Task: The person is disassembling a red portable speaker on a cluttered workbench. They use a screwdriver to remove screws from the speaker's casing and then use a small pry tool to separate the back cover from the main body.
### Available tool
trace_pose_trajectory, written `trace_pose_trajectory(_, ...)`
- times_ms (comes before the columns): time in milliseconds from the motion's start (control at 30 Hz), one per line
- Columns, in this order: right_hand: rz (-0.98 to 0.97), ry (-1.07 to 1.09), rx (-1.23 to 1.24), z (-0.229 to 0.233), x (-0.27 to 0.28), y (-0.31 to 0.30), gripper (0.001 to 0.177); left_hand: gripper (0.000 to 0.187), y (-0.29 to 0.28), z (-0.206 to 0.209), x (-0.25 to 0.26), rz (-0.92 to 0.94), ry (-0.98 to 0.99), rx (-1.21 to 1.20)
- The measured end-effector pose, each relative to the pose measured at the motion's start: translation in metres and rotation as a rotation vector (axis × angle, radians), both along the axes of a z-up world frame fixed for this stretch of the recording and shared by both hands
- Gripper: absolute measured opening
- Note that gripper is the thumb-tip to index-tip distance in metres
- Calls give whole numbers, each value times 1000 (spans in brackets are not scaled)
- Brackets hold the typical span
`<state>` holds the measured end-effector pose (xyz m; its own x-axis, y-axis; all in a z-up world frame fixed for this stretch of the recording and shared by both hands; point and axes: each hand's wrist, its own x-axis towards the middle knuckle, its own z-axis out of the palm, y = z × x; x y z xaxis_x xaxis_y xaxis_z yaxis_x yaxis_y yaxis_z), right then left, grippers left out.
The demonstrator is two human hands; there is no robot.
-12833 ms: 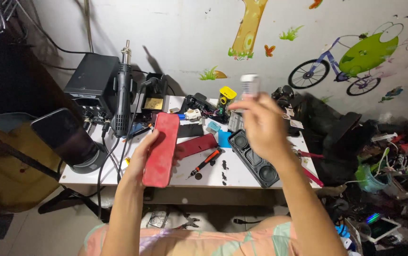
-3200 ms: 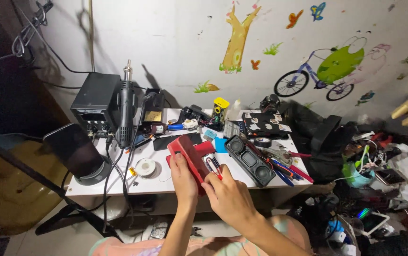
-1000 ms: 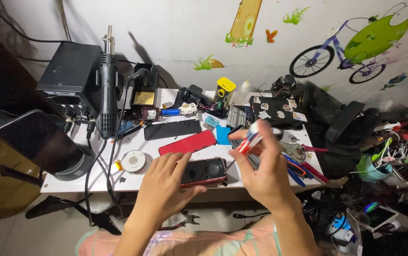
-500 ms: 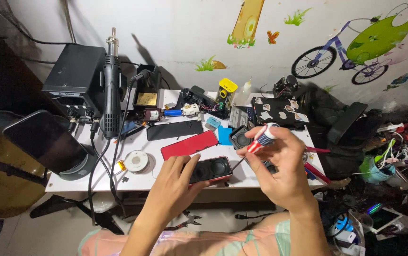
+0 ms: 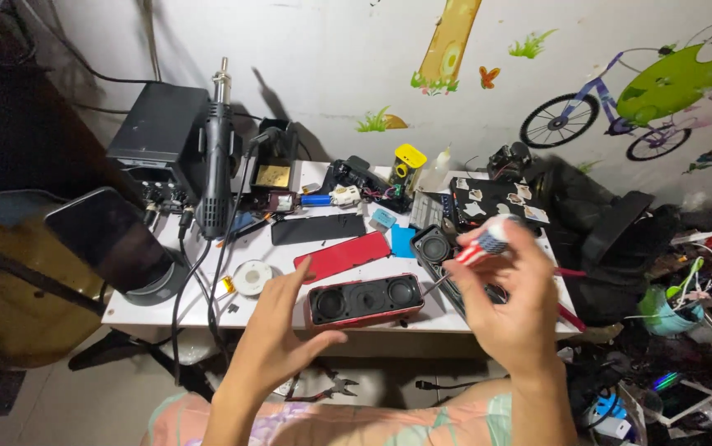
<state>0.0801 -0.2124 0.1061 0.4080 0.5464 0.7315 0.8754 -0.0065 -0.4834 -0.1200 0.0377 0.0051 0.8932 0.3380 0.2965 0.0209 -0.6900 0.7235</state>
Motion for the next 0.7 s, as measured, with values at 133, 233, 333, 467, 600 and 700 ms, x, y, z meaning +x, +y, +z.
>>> trace_pose_trajectory(133, -18, 141, 202, 0, -18, 4, 93, 106, -4, -21, -8, 24, 4, 9)
trace_pose_trajectory(233, 33, 157, 224, -9, -25, 11, 97, 97, -6, -32, -4, 54, -29, 38)
trace_pose_trajectory(333, 111, 156, 215, -18, -29, 22, 92, 91, -6, -39, -3, 72, -80, 25)
trace_pose_trajectory(467, 138, 174, 233, -23, -38, 33, 89, 88, -8, -36, 0, 55, -192, -37)
trace_pose_trajectory(600, 151, 139, 221, -21, -41, 42, 86, 86, -9, -43, 6, 50, -218, -51)
trace_pose_trajectory(700, 181, 122, 200, -23, -41, 48, 85, 89, -8, -50, 8, 56, -274, -46)
